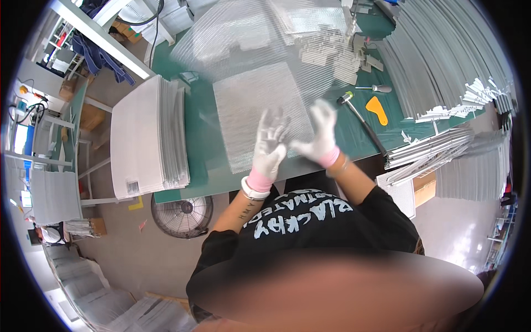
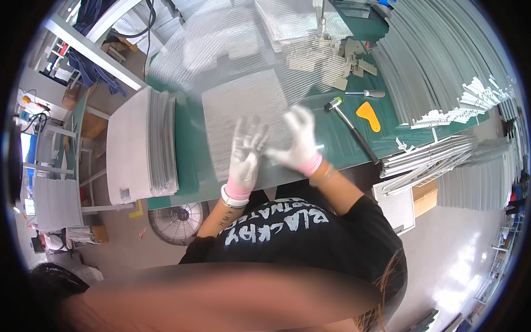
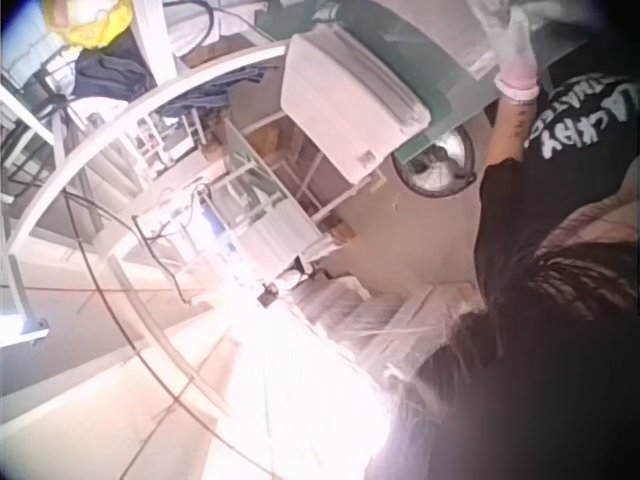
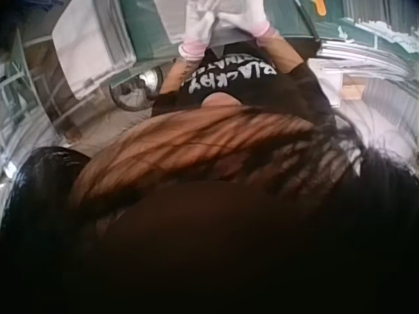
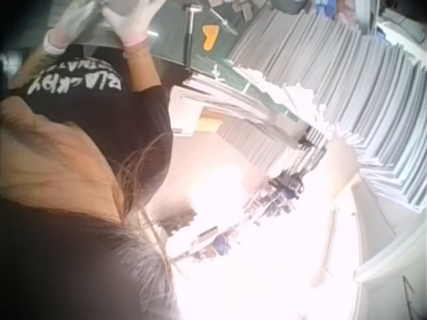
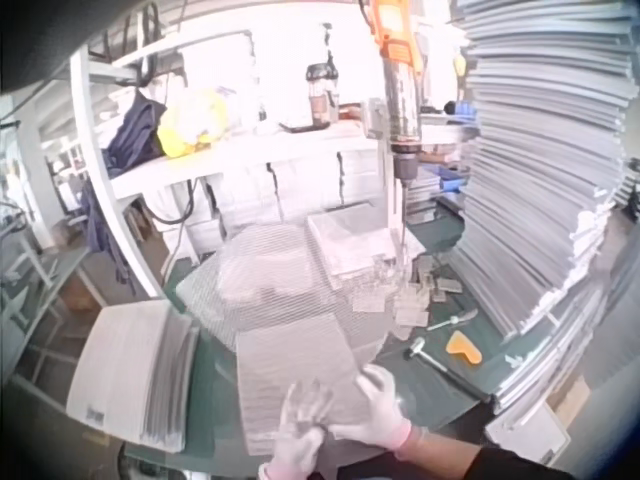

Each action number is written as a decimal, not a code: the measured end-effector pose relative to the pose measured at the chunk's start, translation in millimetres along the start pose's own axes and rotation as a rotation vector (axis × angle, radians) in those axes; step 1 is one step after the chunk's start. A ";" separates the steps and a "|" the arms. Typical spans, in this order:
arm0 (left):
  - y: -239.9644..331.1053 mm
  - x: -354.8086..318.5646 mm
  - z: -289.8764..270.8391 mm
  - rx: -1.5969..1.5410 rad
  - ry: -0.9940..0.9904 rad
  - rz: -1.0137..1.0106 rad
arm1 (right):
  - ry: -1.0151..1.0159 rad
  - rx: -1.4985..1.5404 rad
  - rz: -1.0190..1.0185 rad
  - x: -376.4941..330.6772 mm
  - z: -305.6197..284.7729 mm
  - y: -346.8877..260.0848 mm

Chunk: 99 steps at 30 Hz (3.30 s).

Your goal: Assembling metal mesh filters by attaching frames and brackets using a power screwdriver and a hammer.

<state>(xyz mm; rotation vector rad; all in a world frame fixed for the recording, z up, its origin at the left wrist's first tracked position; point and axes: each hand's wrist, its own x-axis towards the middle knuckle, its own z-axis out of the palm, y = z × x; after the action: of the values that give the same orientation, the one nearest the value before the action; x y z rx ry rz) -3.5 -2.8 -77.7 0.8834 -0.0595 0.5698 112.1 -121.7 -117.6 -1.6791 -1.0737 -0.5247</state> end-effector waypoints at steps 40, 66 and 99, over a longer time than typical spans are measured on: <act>35.2 4.7 -129.7 1.932 0.144 -0.260 | -0.725 -0.371 0.625 -0.7 -3.8 25.0; 12.5 -3.2 -153.0 1.282 0.242 0.025 | -0.557 -0.293 0.547 -14.9 -11.3 26.6; 21.0 10.5 -134.2 1.836 0.161 -0.260 | -0.512 -0.286 0.447 -9.1 -1.9 46.1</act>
<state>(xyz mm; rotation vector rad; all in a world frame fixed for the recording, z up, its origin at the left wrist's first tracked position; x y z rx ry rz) -29.2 112.2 -146.1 2.5511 0.8461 0.3253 146.9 -130.3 -148.0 -2.3039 -0.9536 0.0558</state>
